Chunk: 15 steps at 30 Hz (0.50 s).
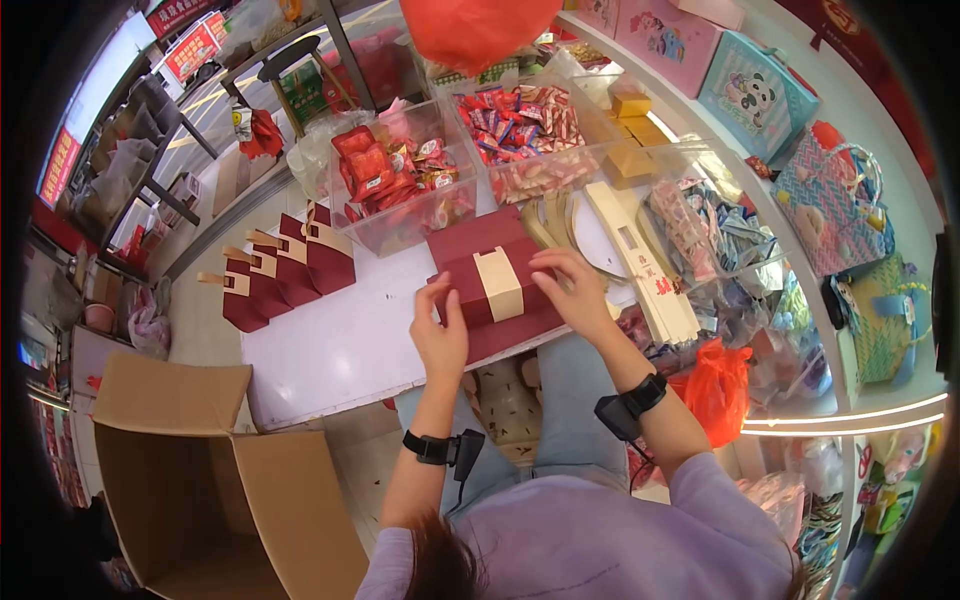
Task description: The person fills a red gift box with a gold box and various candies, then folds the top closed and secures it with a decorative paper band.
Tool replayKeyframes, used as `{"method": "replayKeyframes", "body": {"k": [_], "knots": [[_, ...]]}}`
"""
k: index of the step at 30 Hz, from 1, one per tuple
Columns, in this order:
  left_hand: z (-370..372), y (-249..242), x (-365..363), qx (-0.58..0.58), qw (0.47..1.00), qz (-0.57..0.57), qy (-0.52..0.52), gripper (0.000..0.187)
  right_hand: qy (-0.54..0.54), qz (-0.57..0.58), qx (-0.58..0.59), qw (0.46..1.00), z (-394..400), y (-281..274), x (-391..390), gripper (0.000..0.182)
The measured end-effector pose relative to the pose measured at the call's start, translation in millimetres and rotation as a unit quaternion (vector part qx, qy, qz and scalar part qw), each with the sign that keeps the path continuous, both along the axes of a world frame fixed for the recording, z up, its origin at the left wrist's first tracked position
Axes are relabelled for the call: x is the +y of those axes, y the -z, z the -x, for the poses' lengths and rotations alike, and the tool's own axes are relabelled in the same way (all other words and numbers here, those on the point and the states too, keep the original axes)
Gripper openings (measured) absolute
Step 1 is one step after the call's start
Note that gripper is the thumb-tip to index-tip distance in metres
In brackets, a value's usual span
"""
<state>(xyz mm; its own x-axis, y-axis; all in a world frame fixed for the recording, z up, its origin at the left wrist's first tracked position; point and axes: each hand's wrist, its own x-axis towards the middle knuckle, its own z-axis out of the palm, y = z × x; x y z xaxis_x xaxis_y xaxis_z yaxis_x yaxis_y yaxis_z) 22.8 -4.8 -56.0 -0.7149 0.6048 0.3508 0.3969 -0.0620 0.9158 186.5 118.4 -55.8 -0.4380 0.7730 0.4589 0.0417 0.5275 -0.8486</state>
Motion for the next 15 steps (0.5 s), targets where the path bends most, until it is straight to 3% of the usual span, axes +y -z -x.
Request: {"method": "replayKeyframes", "body": {"k": [1,2,4,6,9,11,13,15], "knots": [[7,7,-1,-0.022,0.999,-0.009,-0.041,0.026,0.066,0.034,0.044,0.996,-5,5,1,0.015],[7,13,-3,-0.022,0.999,-0.01,-0.04,0.026,0.067,0.033,0.044,0.996,-11,10,2,0.015],[3,1,-8,-0.118,0.986,0.113,-0.037,0.029,0.102,0.089,-0.094,0.986,-18,15,-2,0.021],[-4,3,-9,-0.09,0.988,0.121,-0.023,0.03,0.112,0.101,-0.099,0.984,-16,15,-10,0.021],[-7,9,-9,-0.136,0.989,0.055,-0.011,0.023,0.118,0.126,-0.063,0.983,-16,19,-19,0.021],[-10,9,-8,-0.175,0.978,-0.109,0.028,0.015,0.116,0.14,-0.024,0.983,-16,32,-19,0.02],[-6,34,-9,-0.149,0.984,-0.099,0.022,0.013,0.102,0.129,0.056,0.985,-16,56,-15,0.021],[-2,51,-19,-0.122,0.989,-0.087,0.016,0.013,0.108,0.142,0.037,0.983,-19,71,-18,0.022]]}}
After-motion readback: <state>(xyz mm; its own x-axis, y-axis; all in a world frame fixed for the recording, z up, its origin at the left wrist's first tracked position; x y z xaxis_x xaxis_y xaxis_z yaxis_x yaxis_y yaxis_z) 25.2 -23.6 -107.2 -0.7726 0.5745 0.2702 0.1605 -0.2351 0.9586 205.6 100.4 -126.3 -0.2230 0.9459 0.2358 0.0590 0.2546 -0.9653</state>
